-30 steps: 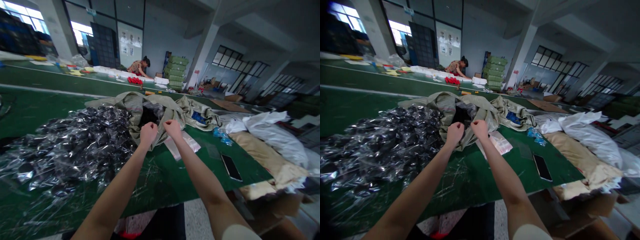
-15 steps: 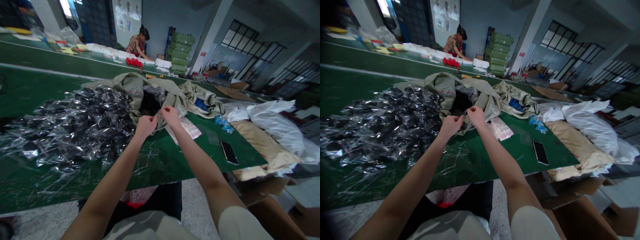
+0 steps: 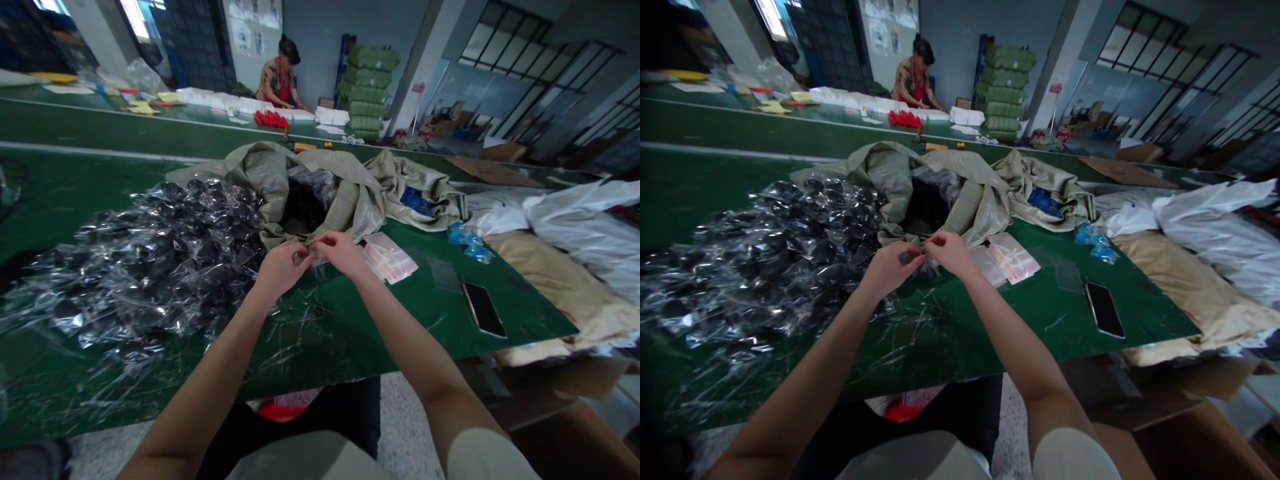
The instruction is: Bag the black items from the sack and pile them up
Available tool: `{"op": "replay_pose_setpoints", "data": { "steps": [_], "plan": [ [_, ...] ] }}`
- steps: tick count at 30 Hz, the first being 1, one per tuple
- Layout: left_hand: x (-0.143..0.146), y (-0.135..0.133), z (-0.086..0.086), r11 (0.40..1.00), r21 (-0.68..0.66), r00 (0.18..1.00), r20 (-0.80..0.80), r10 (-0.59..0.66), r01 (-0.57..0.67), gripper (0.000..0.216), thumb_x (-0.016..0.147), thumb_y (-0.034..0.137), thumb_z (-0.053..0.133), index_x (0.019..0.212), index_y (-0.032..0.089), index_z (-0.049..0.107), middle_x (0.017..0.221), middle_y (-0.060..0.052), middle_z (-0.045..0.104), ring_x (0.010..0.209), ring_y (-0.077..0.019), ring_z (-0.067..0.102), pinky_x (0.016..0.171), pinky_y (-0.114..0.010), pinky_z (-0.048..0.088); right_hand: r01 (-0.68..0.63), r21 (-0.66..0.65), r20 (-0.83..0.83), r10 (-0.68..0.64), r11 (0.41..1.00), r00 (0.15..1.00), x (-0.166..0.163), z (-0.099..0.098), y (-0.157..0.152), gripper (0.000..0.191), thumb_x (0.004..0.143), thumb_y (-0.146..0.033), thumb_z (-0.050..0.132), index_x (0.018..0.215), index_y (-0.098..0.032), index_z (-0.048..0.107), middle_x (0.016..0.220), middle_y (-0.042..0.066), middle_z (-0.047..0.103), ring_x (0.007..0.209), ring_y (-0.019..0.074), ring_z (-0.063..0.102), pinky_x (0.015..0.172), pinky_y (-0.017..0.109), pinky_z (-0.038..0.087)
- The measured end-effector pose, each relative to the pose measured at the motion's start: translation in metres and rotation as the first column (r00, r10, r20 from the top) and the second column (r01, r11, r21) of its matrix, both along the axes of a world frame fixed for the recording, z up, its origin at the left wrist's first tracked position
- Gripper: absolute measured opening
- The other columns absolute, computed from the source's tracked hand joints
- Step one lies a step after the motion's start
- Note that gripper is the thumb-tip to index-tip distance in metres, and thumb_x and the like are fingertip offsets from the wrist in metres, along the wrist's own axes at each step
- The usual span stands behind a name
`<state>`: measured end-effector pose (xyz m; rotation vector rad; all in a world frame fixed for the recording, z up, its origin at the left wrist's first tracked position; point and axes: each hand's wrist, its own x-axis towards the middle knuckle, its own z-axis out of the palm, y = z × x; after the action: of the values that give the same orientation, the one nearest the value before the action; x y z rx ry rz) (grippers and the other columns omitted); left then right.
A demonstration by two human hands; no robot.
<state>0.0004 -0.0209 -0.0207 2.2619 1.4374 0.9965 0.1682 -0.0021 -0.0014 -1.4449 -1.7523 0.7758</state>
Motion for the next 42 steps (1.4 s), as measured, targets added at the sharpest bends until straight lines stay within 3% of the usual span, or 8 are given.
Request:
{"op": "replay_pose_setpoints", "data": {
  "steps": [4, 11, 18, 23, 28, 32, 36, 42],
  "plan": [
    [0.002, 0.014, -0.003, 0.997, -0.075, 1.000, 0.000, -0.017, 0.017, 0.018, 0.088, 0.033, 0.057, 0.084, 0.019, 0.069, 0.087, -0.004, 0.071, 0.081, -0.0180, 0.063, 0.077, -0.028, 0.045, -0.075, -0.013, 0.130, 0.076, 0.997, 0.989, 0.004, -0.005, 0.017, 0.013, 0.078, -0.018, 0.061, 0.079, -0.015, 0.074, 0.075, 0.002, 0.072, 0.071, 0.0129, 0.064, 0.066, 0.022, 0.047],
    [0.006, 0.041, -0.007, 0.988, -0.142, 0.985, -0.168, 0.036, -0.060, 0.037, 0.079, 0.052, 0.066, 0.093, 0.017, 0.066, 0.092, -0.008, 0.070, 0.083, -0.0224, 0.064, 0.072, -0.031, 0.045, -0.102, -0.063, 0.212, 0.113, 0.993, 0.971, 0.015, -0.020, 0.052, 0.014, 0.075, -0.017, 0.062, 0.080, -0.014, 0.075, 0.074, 0.003, 0.073, 0.069, 0.0143, 0.063, 0.061, 0.022, 0.044],
    [0.000, 0.054, -0.032, 0.957, -0.256, 0.970, -0.159, -0.182, 0.137, 0.018, 0.079, 0.034, 0.069, 0.090, 0.020, 0.069, 0.086, -0.001, 0.071, 0.078, -0.0180, 0.063, 0.072, -0.028, 0.045, -0.145, -0.064, 0.114, 0.152, 0.987, 0.982, 0.030, -0.041, 0.057, 0.025, 0.073, -0.007, 0.057, 0.088, -0.016, 0.075, 0.087, 0.005, 0.075, 0.080, 0.0155, 0.068, 0.073, 0.023, 0.050],
    [0.006, 0.057, -0.052, 0.942, -0.270, 0.958, -0.152, -0.244, 0.198, 0.016, 0.081, 0.032, 0.067, 0.089, 0.021, 0.074, 0.084, -0.002, 0.072, 0.073, -0.0164, 0.061, 0.070, -0.027, 0.045, -0.100, -0.078, 0.097, 0.107, 0.992, 0.989, 0.036, -0.049, 0.056, 0.027, 0.075, -0.007, 0.054, 0.092, -0.014, 0.073, 0.088, 0.006, 0.075, 0.079, 0.0156, 0.067, 0.069, 0.022, 0.049],
    [0.011, 0.052, -0.058, 0.979, -0.172, 0.968, -0.209, -0.142, 0.107, 0.020, 0.083, 0.037, 0.064, 0.086, 0.021, 0.074, 0.079, -0.004, 0.070, 0.070, -0.0176, 0.061, 0.069, -0.028, 0.046, -0.037, -0.071, 0.080, 0.043, 0.997, 0.996, 0.042, -0.045, 0.053, 0.027, 0.075, -0.006, 0.052, 0.090, -0.014, 0.073, 0.090, 0.006, 0.075, 0.080, 0.0152, 0.067, 0.069, 0.021, 0.049],
    [0.013, 0.048, -0.067, 0.971, -0.155, 0.962, -0.176, -0.208, 0.182, 0.018, 0.086, 0.030, 0.058, 0.085, 0.022, 0.074, 0.095, -0.005, 0.072, 0.085, -0.0180, 0.065, 0.080, -0.028, 0.048, -0.004, -0.089, 0.087, 0.012, 0.996, 0.996, 0.043, -0.041, 0.052, 0.028, 0.074, -0.006, 0.051, 0.090, -0.013, 0.073, 0.088, 0.006, 0.075, 0.077, 0.0147, 0.066, 0.067, 0.021, 0.049],
    [0.014, 0.050, -0.071, 0.966, -0.146, 0.973, -0.057, -0.222, 0.212, 0.017, 0.085, 0.023, 0.054, 0.086, 0.019, 0.071, 0.094, -0.005, 0.071, 0.082, -0.0163, 0.064, 0.078, -0.027, 0.047, -0.014, -0.096, 0.020, 0.016, 0.995, 1.000, 0.042, -0.040, 0.056, 0.030, 0.071, -0.001, 0.048, 0.085, -0.013, 0.072, 0.086, 0.006, 0.075, 0.077, 0.0139, 0.067, 0.069, 0.021, 0.051],
    [0.009, 0.064, -0.051, 0.994, -0.106, 0.998, 0.062, 0.028, -0.022, 0.018, 0.088, 0.028, 0.048, 0.089, 0.019, 0.063, 0.075, -0.001, 0.066, 0.065, -0.0141, 0.058, 0.063, -0.025, 0.042, -0.049, -0.121, -0.259, 0.016, 0.991, 0.966, 0.043, -0.042, 0.072, 0.037, 0.065, 0.007, 0.042, 0.080, -0.015, 0.068, 0.081, 0.004, 0.075, 0.078, 0.0126, 0.070, 0.076, 0.023, 0.055]
  ]
}}
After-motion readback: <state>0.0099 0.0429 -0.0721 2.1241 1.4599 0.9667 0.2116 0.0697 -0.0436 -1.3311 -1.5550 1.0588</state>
